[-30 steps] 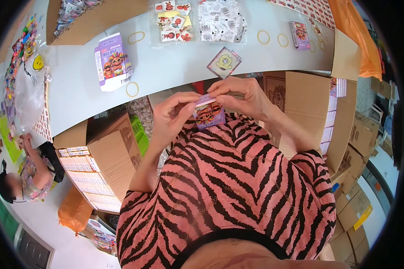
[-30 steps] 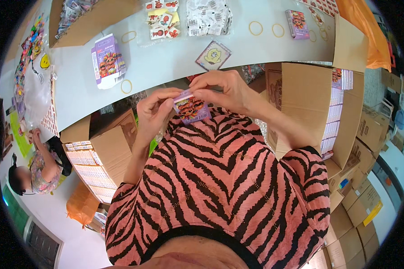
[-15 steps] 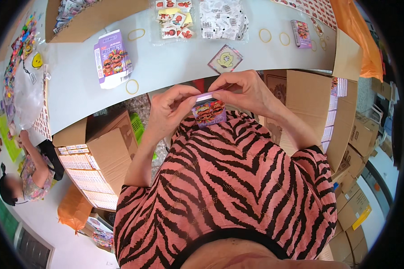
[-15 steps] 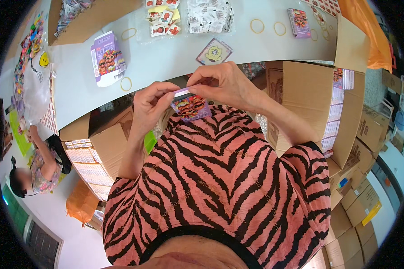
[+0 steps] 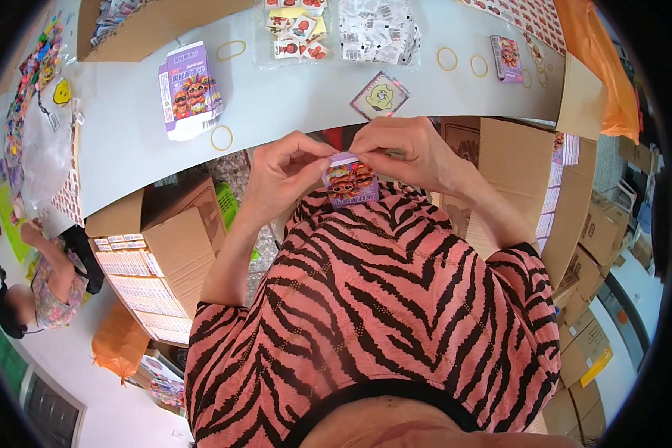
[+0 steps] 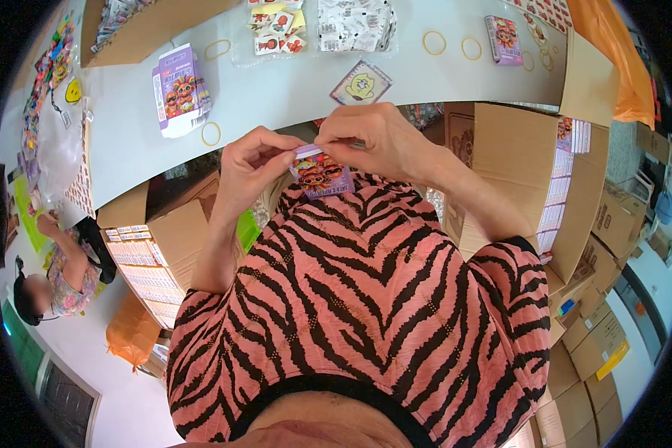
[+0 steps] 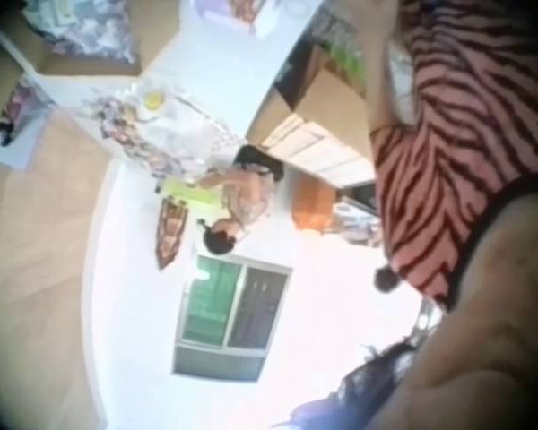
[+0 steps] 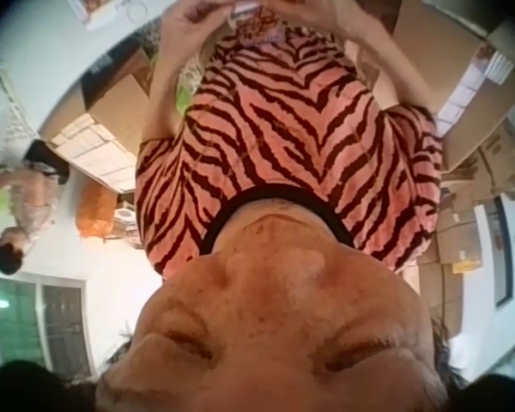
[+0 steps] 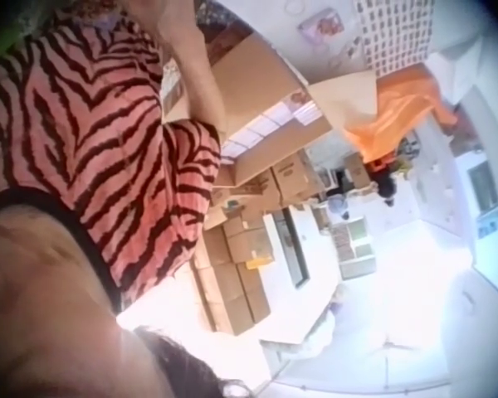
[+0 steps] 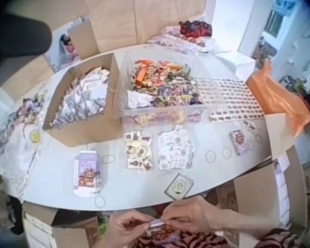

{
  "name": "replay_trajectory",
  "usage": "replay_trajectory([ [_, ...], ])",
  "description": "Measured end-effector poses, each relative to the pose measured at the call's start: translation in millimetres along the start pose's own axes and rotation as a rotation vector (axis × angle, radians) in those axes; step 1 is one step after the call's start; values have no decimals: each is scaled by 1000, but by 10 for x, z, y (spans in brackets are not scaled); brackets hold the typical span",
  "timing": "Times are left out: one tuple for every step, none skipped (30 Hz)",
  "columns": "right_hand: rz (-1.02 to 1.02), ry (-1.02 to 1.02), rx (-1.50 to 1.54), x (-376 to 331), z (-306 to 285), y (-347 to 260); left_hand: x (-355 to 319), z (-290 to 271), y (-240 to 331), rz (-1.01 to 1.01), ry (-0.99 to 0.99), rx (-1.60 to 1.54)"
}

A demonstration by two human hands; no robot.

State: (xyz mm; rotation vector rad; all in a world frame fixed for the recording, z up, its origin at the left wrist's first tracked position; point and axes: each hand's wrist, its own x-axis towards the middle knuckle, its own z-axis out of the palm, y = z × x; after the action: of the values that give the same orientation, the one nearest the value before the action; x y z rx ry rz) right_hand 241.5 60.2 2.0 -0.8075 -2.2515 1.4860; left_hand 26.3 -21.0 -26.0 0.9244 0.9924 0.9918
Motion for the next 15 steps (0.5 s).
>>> replay_trajectory([
  [-60, -6, -38, -9, 0, 18, -4, -1, 4, 28, -3, 34],
  [-59, -7, -38, -21, 2, 22, -14, 5, 9, 27, -3, 34],
  [-90, -5, -64, -34, 2, 24, -26, 15, 13, 85, 14, 121],
  [-121, -4, -91, -45, 2, 30, -33, 21, 13, 143, 31, 208],
  [-121, -6, -90, -59, 10, 53, -35, 19, 8, 143, 32, 207],
  [-183, 27, -138, -78, 25, 84, -35, 16, 2, 210, 45, 313],
  [-245, 59, -185, -93, 36, 106, -37, 14, -1, 277, 57, 420],
  [-244, 58, -185, -105, 40, 113, -36, 19, 2, 276, 57, 419],
  [-226, 52, -166, -117, 45, 117, -33, 28, 7, 318, 64, 448],
  [-209, 45, -147, -125, 49, 116, -32, 34, 7, 361, 71, 477],
  [-208, 43, -147, -127, 47, 108, -29, 30, -2, 360, 72, 476],
  [-154, 36, -103, -127, 43, 93, -24, 23, -14, 378, 79, 496],
  [-101, 29, -59, -129, 44, 80, -22, 21, -24, 397, 87, 515],
  [-100, 29, -59, -133, 64, 76, -23, 23, -29, 396, 86, 515],
  [-98, 71, -64, -136, 93, 77, -23, 26, -32, 400, 99, 522],
])
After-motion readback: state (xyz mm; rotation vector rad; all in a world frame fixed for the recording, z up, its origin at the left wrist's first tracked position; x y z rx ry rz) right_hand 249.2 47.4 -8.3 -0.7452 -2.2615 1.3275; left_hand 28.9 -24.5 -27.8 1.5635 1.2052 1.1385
